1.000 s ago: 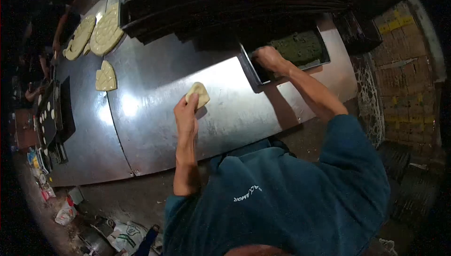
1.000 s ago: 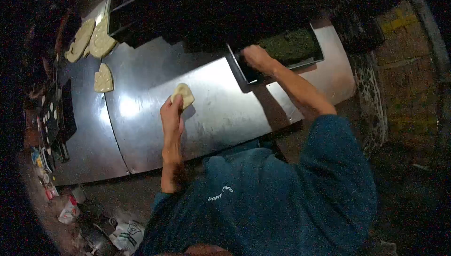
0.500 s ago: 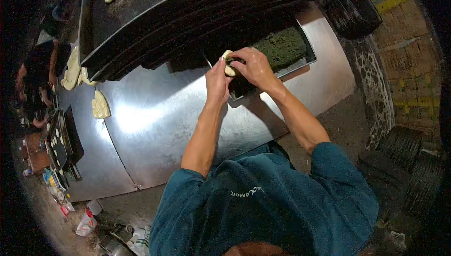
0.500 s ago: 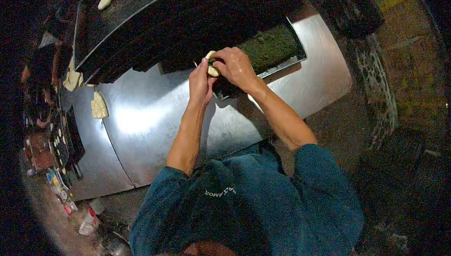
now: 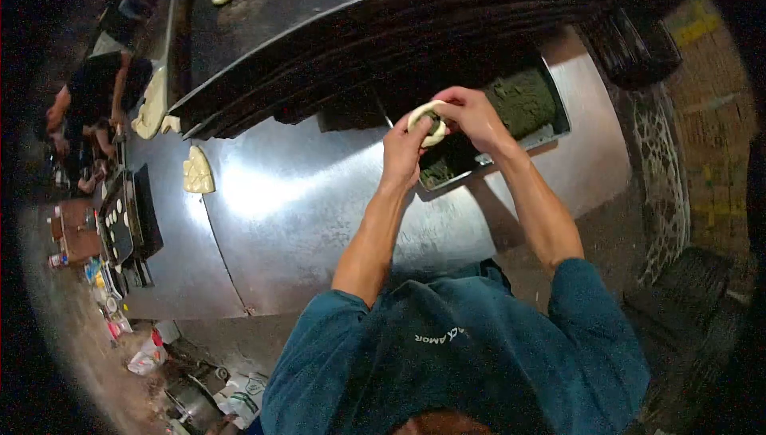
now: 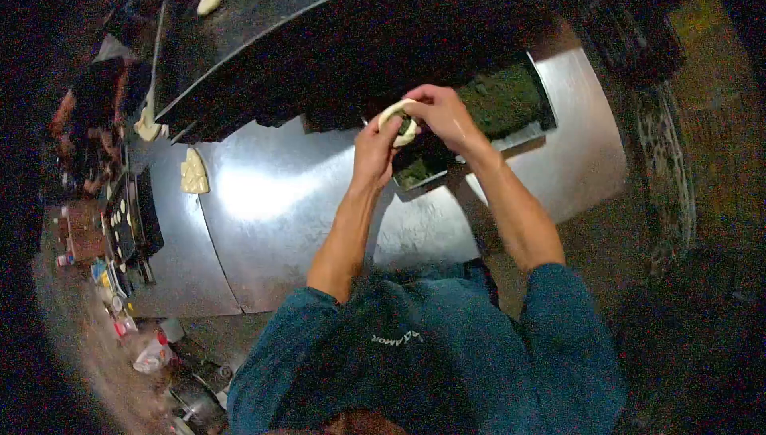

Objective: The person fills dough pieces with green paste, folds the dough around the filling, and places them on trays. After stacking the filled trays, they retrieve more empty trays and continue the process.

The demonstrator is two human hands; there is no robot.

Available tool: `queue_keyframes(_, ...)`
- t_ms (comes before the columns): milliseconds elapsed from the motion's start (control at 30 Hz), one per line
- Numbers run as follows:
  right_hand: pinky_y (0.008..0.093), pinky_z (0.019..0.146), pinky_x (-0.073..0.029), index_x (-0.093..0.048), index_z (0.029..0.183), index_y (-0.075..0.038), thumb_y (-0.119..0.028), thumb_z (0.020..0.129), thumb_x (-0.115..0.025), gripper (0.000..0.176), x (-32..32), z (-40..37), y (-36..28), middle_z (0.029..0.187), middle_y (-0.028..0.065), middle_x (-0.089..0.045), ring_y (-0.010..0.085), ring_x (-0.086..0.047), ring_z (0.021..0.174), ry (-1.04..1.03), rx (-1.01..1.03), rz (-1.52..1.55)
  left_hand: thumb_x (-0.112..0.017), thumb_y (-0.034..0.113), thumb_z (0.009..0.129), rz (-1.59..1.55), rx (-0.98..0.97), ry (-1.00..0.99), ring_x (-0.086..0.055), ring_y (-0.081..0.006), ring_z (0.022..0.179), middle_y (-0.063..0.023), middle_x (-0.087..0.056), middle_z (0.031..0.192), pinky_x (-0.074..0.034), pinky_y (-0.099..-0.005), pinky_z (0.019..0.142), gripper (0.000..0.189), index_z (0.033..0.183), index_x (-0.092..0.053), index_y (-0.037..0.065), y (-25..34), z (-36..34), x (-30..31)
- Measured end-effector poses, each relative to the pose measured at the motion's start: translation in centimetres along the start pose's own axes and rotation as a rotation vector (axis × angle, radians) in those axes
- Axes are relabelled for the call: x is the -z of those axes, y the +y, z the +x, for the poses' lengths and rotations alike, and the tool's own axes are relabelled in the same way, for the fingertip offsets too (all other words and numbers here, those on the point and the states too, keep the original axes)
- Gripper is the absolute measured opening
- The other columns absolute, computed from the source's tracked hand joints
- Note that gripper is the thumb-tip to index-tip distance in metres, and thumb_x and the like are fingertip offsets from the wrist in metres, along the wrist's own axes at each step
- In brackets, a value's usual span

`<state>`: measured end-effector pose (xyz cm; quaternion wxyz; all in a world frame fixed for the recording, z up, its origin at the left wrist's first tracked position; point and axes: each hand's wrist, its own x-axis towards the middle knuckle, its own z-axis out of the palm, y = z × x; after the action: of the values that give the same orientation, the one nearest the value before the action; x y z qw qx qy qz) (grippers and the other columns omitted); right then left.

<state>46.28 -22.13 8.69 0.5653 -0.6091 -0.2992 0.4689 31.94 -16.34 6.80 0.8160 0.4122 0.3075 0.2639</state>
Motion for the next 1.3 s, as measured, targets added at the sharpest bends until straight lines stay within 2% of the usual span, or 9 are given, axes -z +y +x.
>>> queue_keyframes(133, 0.0330, 0.067, -0.050, -0.063, 0.095, -0.004, -0.005, 0.075, -0.065, 0.020, -4.4, -4.9, -0.6, 0.085, 0.0104, -0.058, 0.0262, -0.060, 0.079, 0.205, 0.825, -0.826, -0.049, 0.003, 0.091, -0.026, -0.060, 0.114, -0.058, -0.0078, 0.084, -0.0061, -0.061, 0.106, -0.048, -0.0194, 0.069, 0.040, 0.131, -0.045, -0.002, 0.6, -0.9, 0.0)
queue_keyframes(300, 0.0357, 0.069, -0.049, -0.064, 0.091, -0.007, -0.003, 0.066, -0.064, 0.025, -5.9, -7.4, -4.9, 0.088, 0.0089, -0.057, 0.0284, -0.057, 0.083, 0.148, 0.908, -0.999, -0.044, 0.010, 0.095, 0.372, -0.170, 0.017, -0.058, -0.0101, 0.090, -0.0053, -0.056, 0.119, -0.048, -0.0225, 0.079, 0.045, 0.139, -0.036, 0.002, 4.0, -8.3, 0.6)
queue_keyframes(467, 0.0353, 0.060, -0.050, -0.061, 0.089, -0.007, -0.007, 0.073, -0.066, 0.017, -10.6, -8.9, -9.7, 0.084, 0.0107, -0.058, 0.0300, -0.060, 0.070, -0.086, 0.630, -0.719, -0.046, 0.018, 0.096, 0.757, -1.071, 0.255, -0.059, -0.0119, 0.081, -0.0089, -0.061, 0.093, -0.049, -0.0263, 0.067, 0.027, 0.100, -0.062, -0.003, 7.0, -9.5, 3.3)
queue_keyframes(567, 0.0358, 0.059, -0.050, -0.059, 0.093, -0.009, -0.009, 0.074, -0.067, 0.020, -13.6, -8.5, -10.4, 0.084, 0.0117, -0.056, 0.0308, -0.060, 0.070, -0.102, 0.638, -0.715, -0.044, 0.027, 0.097, -0.051, -0.501, 0.114, -0.054, -0.0120, 0.065, -0.0080, -0.059, 0.077, -0.044, -0.0238, 0.058, 0.034, 0.083, -0.059, 0.000, 8.3, -11.1, 4.3)
queue_keyframes(733, 0.0360, 0.070, -0.051, -0.058, 0.100, -0.006, -0.004, 0.075, -0.063, 0.026, -19.8, -12.1, -6.2, 0.087, 0.0113, -0.056, 0.0292, -0.059, 0.081, 0.080, 1.085, -0.815, -0.038, 0.037, 0.098, -0.161, -0.355, 0.275, -0.047, -0.0081, 0.054, -0.0004, -0.052, 0.059, -0.037, -0.0222, 0.047, 0.049, 0.069, -0.057, 0.003, 9.5, -13.4, 6.8)
queue_keyframes(1000, 0.0252, 0.060, -0.049, -0.060, 0.088, 0.001, -0.001, 0.076, -0.066, 0.014, -22.6, -12.6, -6.9, 0.086, 0.0062, -0.058, 0.0102, -0.059, 0.073, -0.166, 0.535, -0.575, -0.025, 0.050, 0.098, -0.108, -0.280, 0.126, -0.056, -0.0134, 0.061, -0.0081, -0.059, 0.078, -0.049, -0.0275, 0.057, 0.059, 0.094, -0.057, 0.001, 10.2, -19.2, 11.3)
queue_keyframes(1100, 0.0259, 0.061, -0.051, -0.060, 0.095, -0.001, 0.000, 0.076, -0.065, 0.019, -24.2, -12.1, -4.9, 0.093, 0.0085, -0.058, 0.0148, -0.061, 0.073, -0.270, 0.584, -0.621, -0.029, 0.046, 0.099, 0.209, -0.136, 0.183, -0.056, -0.0121, 0.062, -0.0072, -0.059, 0.074, -0.048, -0.0268, 0.053, 0.056, 0.090, -0.059, 0.000, 10.1, -20.2, 13.5)
queue_keyframes(1200, 0.0345, 0.070, -0.053, -0.059, 0.103, -0.003, 0.003, 0.075, -0.063, 0.029, -26.4, -14.6, -3.0, 0.100, 0.0133, -0.058, 0.0291, -0.062, 0.082, -0.179, 0.898, -0.827, -0.033, 0.042, 0.099, -0.056, -0.312, 0.281, -0.054, -0.0122, 0.057, -0.0066, -0.057, 0.064, -0.042, -0.0236, 0.046, 0.055, 0.080, -0.060, -0.001, 7.6, -19.4, 14.3)
queue_keyframes(1300, 0.0383, 0.080, -0.051, -0.059, 0.099, -0.002, 0.004, 0.071, -0.066, 0.030, -26.4, -17.8, -2.1, 0.103, 0.0183, -0.056, 0.0340, -0.057, 0.096, -0.223, 0.809, -0.956, -0.028, 0.046, 0.099, -0.208, -0.168, 0.276, -0.054, -0.0127, 0.061, -0.0065, -0.058, 0.072, -0.047, -0.0266, 0.053, 0.056, 0.090, -0.060, 0.001, 5.6, -20.9, 13.8)
